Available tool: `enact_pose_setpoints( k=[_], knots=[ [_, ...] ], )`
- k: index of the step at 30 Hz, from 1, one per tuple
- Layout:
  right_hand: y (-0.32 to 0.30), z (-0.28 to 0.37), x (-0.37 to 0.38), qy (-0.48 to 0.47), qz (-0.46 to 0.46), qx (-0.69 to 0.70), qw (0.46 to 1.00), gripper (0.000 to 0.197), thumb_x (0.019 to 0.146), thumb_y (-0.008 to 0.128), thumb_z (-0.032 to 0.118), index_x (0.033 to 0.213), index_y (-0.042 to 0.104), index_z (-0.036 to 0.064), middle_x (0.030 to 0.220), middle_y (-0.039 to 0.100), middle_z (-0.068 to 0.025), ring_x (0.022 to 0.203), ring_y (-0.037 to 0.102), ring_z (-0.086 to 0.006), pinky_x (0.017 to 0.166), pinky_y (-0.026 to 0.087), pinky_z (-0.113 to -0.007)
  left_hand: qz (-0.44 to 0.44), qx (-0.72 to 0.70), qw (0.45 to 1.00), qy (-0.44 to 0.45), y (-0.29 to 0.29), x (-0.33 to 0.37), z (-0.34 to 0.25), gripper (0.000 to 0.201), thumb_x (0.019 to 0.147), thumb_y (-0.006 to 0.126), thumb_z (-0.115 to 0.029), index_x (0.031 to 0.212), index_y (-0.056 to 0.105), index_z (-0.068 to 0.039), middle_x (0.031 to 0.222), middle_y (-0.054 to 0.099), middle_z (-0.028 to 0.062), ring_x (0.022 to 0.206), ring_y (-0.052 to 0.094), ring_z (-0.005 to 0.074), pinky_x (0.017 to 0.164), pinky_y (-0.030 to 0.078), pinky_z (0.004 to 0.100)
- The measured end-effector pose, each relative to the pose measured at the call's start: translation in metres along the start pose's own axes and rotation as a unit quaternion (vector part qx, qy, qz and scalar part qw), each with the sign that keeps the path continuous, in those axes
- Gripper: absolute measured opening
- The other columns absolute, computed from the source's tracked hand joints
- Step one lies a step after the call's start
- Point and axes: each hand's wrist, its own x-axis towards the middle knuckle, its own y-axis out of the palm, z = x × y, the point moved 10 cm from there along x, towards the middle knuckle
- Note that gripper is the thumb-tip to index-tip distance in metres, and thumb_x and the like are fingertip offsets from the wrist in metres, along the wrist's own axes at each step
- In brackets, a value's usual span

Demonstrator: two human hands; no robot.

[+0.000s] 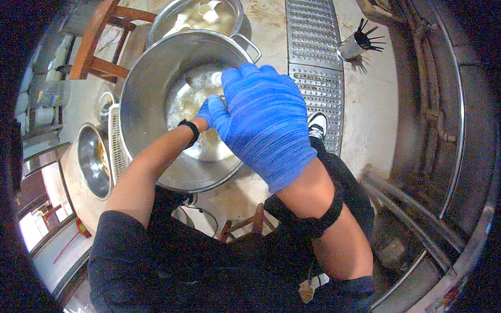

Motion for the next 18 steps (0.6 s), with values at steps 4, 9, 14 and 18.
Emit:
enact_pose_setpoints(
  k=[4,9,14,18],
  knots=[
    [0.008,-0.023,-0.008,0.031,0.021,-0.035,0.999,0.033,0.086,0.067,0.026,0.107,0.065,0.0004,0.097,0.066,-0.0172,0.092,0.063,-0.0340,0.082,0.051,-0.044,0.003,0.164,0.983,0.088,-0.053,0.002,-0.101,0.018,0.080,0.065,-0.022,0.094,0.065,-0.011,0.092,0.069,0.0133,0.095,0.063,0.0331,0.080,0.048,0.0466],
    [0.020,0.001,0.007,0.039,0.020,0.012,0.999,0.037,0.086,0.067,0.031,0.109,0.065,0.0019,0.103,0.067,-0.0190,0.096,0.064,-0.0362,0.085,0.051,-0.044,-0.092,0.194,0.967,0.138,-0.148,-0.054,-0.127,0.019,0.081,0.064,-0.015,0.098,0.066,-0.009,0.088,0.070,0.0147,0.087,0.066,0.0338,0.076,0.050,0.0457],
    [0.043,-0.002,0.008,0.059,0.009,0.152,0.987,0.038,0.090,0.062,0.035,0.105,0.065,0.0002,0.105,0.066,-0.0242,0.099,0.064,-0.0398,0.091,0.050,-0.046,-0.193,0.122,0.945,0.235,-0.221,-0.121,-0.181,0.019,0.085,0.059,-0.011,0.104,0.063,-0.008,0.089,0.068,0.0189,0.079,0.068,0.0381,0.071,0.054,0.0483],
    [0.074,-0.003,0.006,0.101,0.051,0.265,0.958,0.044,0.090,0.064,0.034,0.116,0.063,-0.0013,0.113,0.066,-0.0246,0.106,0.064,-0.0363,0.094,0.050,-0.041,-0.161,0.165,0.962,0.146,-0.233,-0.157,-0.191,0.014,0.091,0.057,-0.016,0.104,0.059,-0.011,0.090,0.066,0.0193,0.083,0.065,0.0404,0.070,0.054,0.0466]
  ],
)
